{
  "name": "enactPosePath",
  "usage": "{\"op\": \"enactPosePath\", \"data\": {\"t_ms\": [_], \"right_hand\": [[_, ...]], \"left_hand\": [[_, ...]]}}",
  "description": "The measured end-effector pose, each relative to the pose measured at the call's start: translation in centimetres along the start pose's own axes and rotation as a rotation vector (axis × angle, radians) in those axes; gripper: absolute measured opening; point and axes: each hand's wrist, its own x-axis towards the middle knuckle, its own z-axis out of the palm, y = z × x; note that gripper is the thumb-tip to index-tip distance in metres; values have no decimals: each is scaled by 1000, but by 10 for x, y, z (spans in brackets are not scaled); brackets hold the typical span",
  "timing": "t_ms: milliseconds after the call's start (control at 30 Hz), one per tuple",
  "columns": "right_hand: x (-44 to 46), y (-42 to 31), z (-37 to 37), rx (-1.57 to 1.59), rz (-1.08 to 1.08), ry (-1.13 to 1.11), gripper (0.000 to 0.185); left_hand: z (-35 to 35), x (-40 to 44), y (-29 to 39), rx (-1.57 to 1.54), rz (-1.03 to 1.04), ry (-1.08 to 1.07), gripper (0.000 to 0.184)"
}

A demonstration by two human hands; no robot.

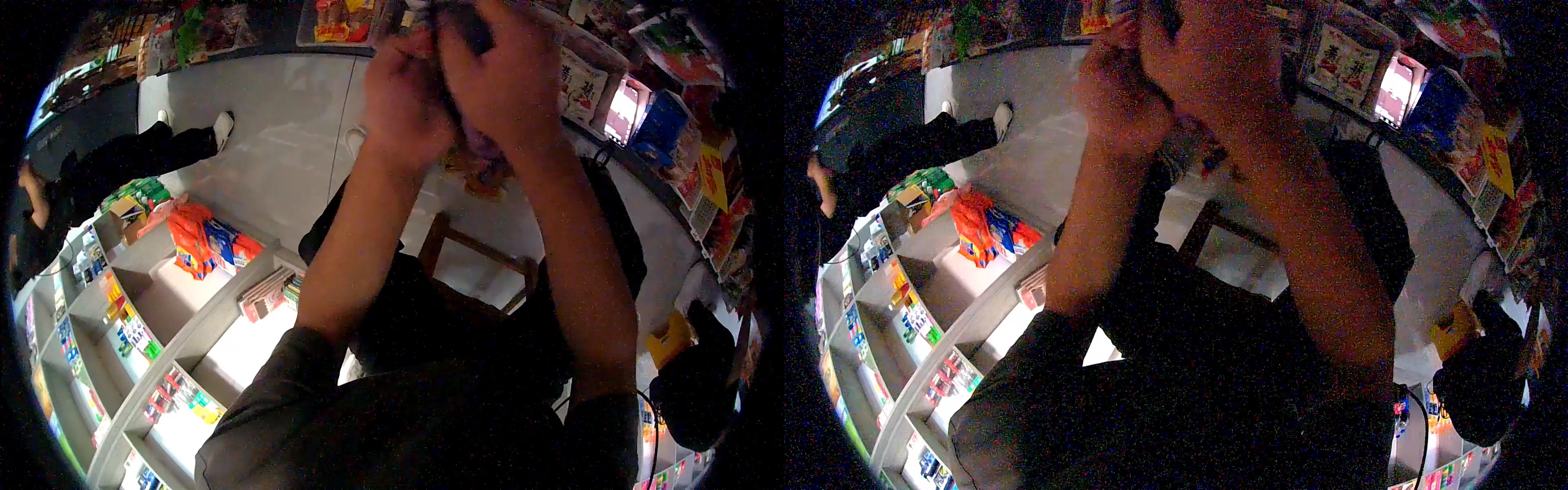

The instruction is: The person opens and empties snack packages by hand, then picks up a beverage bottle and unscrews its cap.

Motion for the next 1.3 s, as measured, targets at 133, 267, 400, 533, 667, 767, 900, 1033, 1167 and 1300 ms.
{"op": "enactPosePath", "data": {"t_ms": [133, 267, 400, 533, 667, 767, 900, 1033, 1167, 1300], "right_hand": [[10, 24, -2, 172, 317, 208, 17], [10, -5, -17, 466, 494, 61, 15], [-11, -21, 7, 364, 82, -129, 12], [-22, -24, 16, 311, -31, -369, 20], [-26, -23, 19, 298, -77, -286, 17], [-21, -15, 21, 203, -129, -104, 15], [-5, -7, 5, 92, -46, 89, 14], [10, 13, 7, 263, 260, 410, 14], [6, 91, -24, 1026, 322, 247, 21], [-1, 8, 8, 235, 308, 82, 18]], "left_hand": [[56, 1, -34, 472, 3, 262, 47], [41, 12, -36, 488, 90, 333, 47], [-5, 6, 6, 172, 346, 257, 51], [23, 5, 39, 285, 340, 156, 47], [-4, 4, 51, 378, 254, 126, 56], [18, 6, 30, 357, 194, 404, 50], [5, 6, 8, -37, 35, 128, 46], [38, 6, -29, 860, 32, 317, 65], [32, 12, -59, 918, 267, 173, 69], [40, 8, -38, 874, 432, 317, 63]]}}
